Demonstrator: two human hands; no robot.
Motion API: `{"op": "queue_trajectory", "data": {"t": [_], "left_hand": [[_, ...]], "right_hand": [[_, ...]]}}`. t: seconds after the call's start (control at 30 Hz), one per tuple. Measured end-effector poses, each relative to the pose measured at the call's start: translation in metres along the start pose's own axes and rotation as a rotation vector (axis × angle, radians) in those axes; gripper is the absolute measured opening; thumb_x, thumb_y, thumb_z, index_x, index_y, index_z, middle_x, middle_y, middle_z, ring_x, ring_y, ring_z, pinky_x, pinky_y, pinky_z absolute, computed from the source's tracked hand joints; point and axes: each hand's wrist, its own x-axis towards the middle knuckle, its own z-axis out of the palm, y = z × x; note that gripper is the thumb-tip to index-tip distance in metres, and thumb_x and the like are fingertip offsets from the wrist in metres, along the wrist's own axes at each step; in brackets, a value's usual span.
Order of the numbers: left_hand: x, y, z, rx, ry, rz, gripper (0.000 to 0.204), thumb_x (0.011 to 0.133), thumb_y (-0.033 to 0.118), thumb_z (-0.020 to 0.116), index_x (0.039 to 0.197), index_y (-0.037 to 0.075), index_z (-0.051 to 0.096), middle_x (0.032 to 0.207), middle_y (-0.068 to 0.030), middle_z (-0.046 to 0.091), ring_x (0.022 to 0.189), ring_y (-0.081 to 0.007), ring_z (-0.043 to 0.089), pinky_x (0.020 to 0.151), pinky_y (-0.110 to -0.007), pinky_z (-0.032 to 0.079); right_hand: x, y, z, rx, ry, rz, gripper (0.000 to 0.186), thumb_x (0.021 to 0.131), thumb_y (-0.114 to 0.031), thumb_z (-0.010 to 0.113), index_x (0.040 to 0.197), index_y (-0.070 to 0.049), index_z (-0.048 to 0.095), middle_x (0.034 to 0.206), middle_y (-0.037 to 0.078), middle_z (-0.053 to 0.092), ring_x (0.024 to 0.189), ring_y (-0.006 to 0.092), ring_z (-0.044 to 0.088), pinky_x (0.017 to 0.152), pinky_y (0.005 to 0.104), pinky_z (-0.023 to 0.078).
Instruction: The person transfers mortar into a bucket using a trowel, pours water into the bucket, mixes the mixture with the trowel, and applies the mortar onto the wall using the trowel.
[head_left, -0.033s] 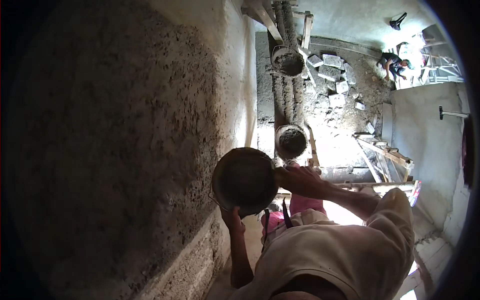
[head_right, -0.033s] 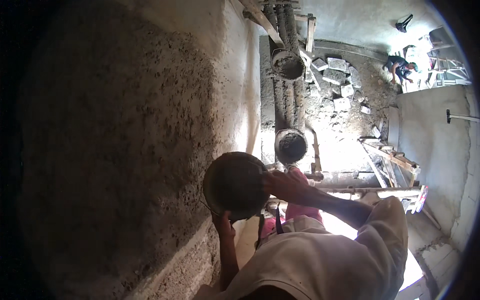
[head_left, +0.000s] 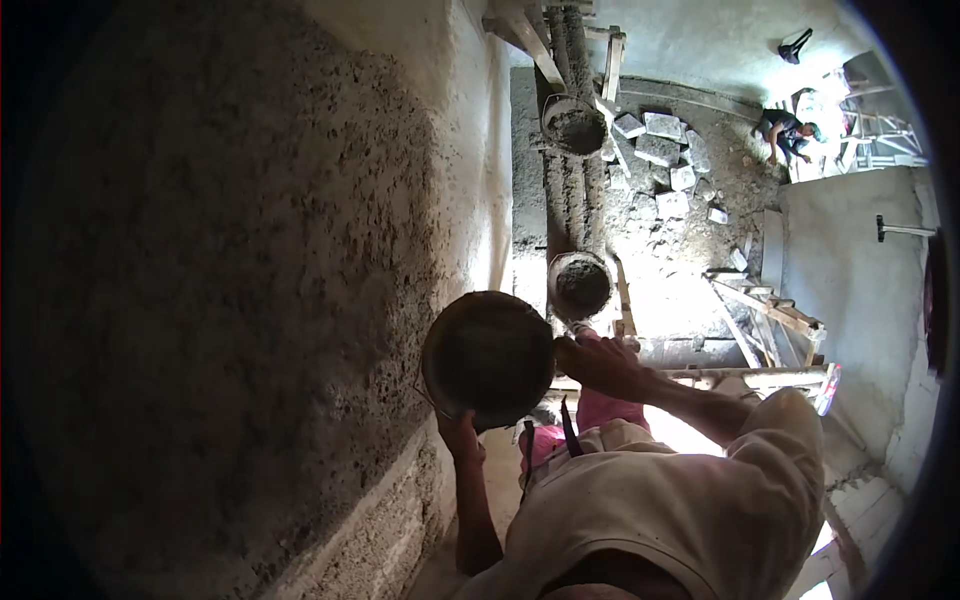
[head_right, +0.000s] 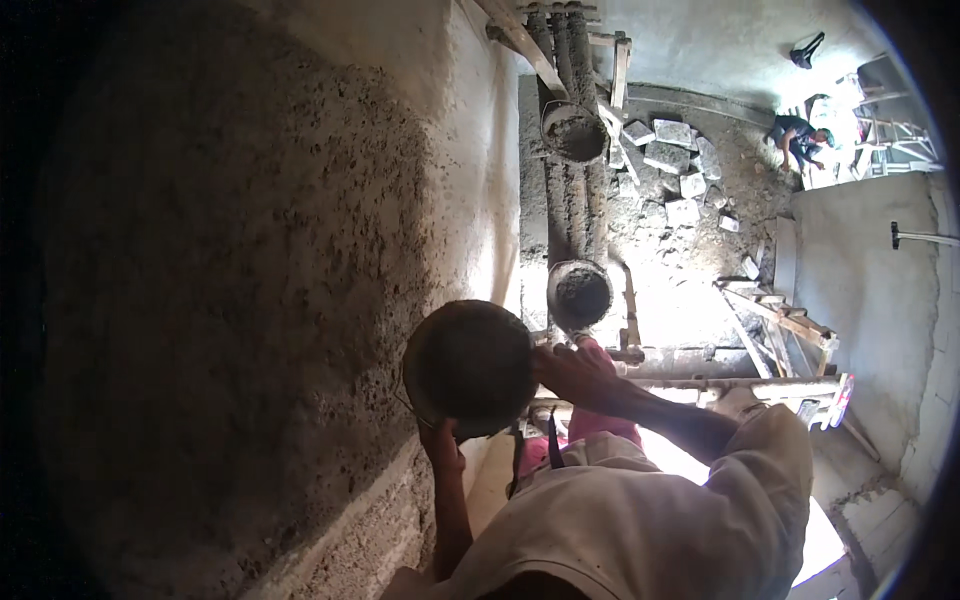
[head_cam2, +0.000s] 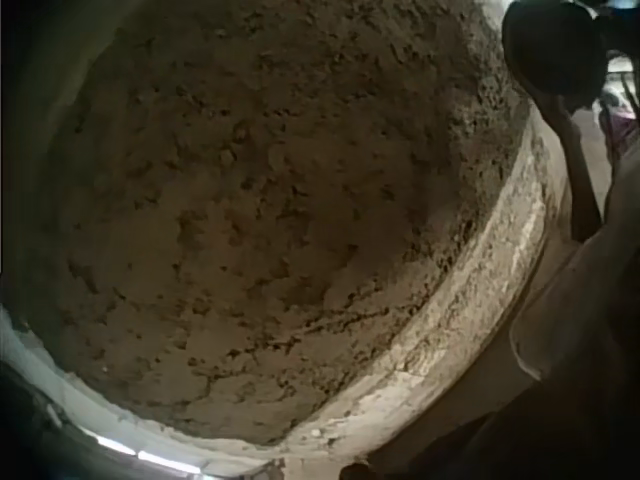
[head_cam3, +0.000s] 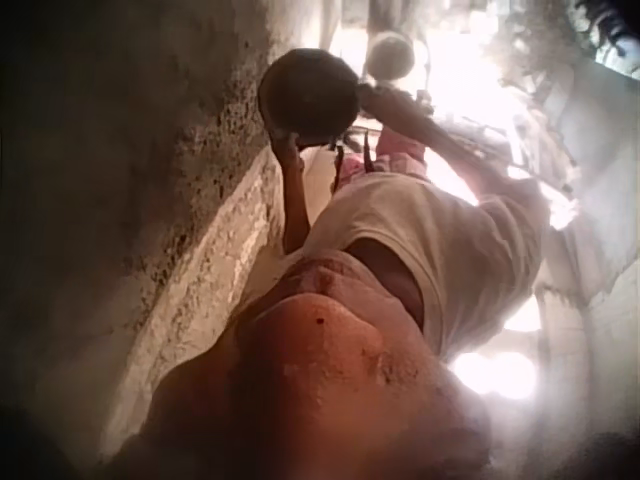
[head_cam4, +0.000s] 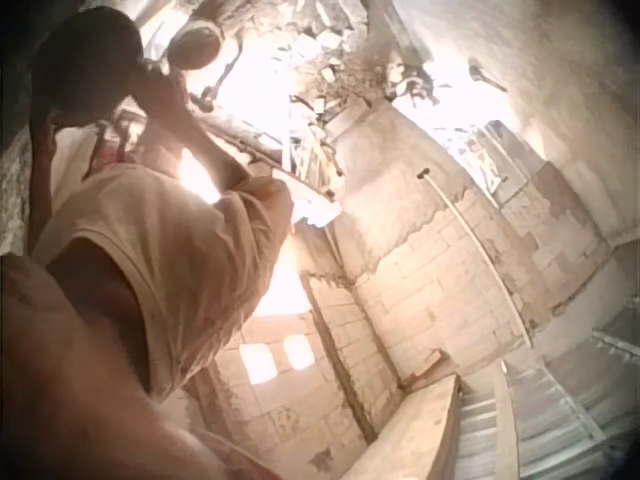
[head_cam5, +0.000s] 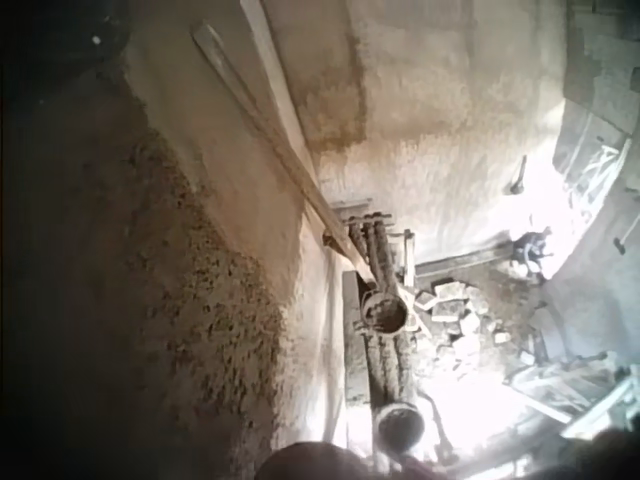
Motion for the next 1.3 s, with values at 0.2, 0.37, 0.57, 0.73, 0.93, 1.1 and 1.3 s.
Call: {"op": "queue_trajectory", "data": {"t": [0.2,0.37,0.57,0.73,0.93,1.1,1.3], "left_hand": [[0.021,0.029,0.044,0.339,-0.194,0.304,0.057,0.073,-0.004,0.057,0.129,0.002,0.048,0.12,-0.0085,0.057,0.105,-0.0186,0.055,0.088,-0.031,0.045],[0.034,0.042,0.068,0.172,-0.151,0.22,0.056,0.072,-0.001,0.058,0.127,0.004,0.048,0.115,-0.0085,0.058,0.098,-0.0194,0.058,0.086,-0.03,0.048],[0.045,0.036,0.106,-0.077,-0.141,-0.071,0.055,0.07,-0.003,0.059,0.123,0.01,0.049,0.108,-0.0051,0.058,0.085,-0.0184,0.059,0.065,-0.032,0.053],[0.027,0.03,0.08,-0.153,-0.058,-0.178,0.053,0.069,-0.001,0.06,0.121,0.009,0.051,0.108,-0.0044,0.058,0.089,-0.0181,0.058,0.069,-0.032,0.051],[-0.028,0.034,0.026,0.12,0.014,0.079,0.056,0.069,-0.001,0.06,0.125,0.002,0.05,0.115,-0.0068,0.058,0.104,-0.0209,0.055,0.089,-0.03,0.045],[-0.057,0.02,-0.014,-0.066,-0.003,-0.018,0.064,0.07,-0.001,0.059,0.132,0.007,0.046,0.121,-0.0083,0.055,0.106,-0.0225,0.055,0.086,-0.034,0.048],[-0.085,0.017,-0.042,-0.144,0.108,-0.159,0.062,0.072,0.001,0.06,0.132,0.011,0.044,0.12,-0.0062,0.052,0.104,-0.0224,0.056,0.075,-0.035,0.052]], "right_hand": [[0.087,0.125,0.158,-0.035,0.269,-0.439,0.021,0.088,-0.02,0.057,0.104,-0.006,0.055,0.092,0.014,0.059,0.072,0.0304,0.063,0.062,0.0419,0.052],[0.046,0.081,0.067,0.978,-0.122,0.144,0.023,0.097,-0.03,0.053,0.106,-0.008,0.055,0.075,-0.003,0.053,0.058,0.0034,0.053,0.046,0.0213,0.045],[-0.009,0.052,0.014,1.394,0.153,0.129,0.033,0.096,-0.035,0.055,0.116,-0.008,0.053,0.076,-0.001,0.054,0.056,0.0073,0.053,0.048,0.0236,0.046],[-0.01,0.021,-0.032,1.349,0.681,0.072,0.034,0.095,-0.028,0.056,0.12,-0.007,0.05,0.081,0.0,0.056,0.058,0.006,0.052,0.05,0.0213,0.044],[0.114,0.013,-0.055,0.764,1.337,0.356,0.04,0.088,-0.025,0.062,0.119,-0.003,0.047,0.093,0.017,0.06,0.078,0.0287,0.059,0.07,0.0424,0.048],[0.222,-0.205,-0.045,0.818,0.983,-0.18,0.038,0.092,-0.027,0.058,0.119,-0.003,0.045,0.094,0.014,0.058,0.078,0.0252,0.06,0.066,0.0377,0.05],[-0.001,-0.292,-0.118,1.048,0.406,-0.917,0.046,0.091,-0.033,0.058,0.125,-0.006,0.042,0.105,0.016,0.058,0.081,0.0306,0.066,0.061,0.041,0.053]]}}
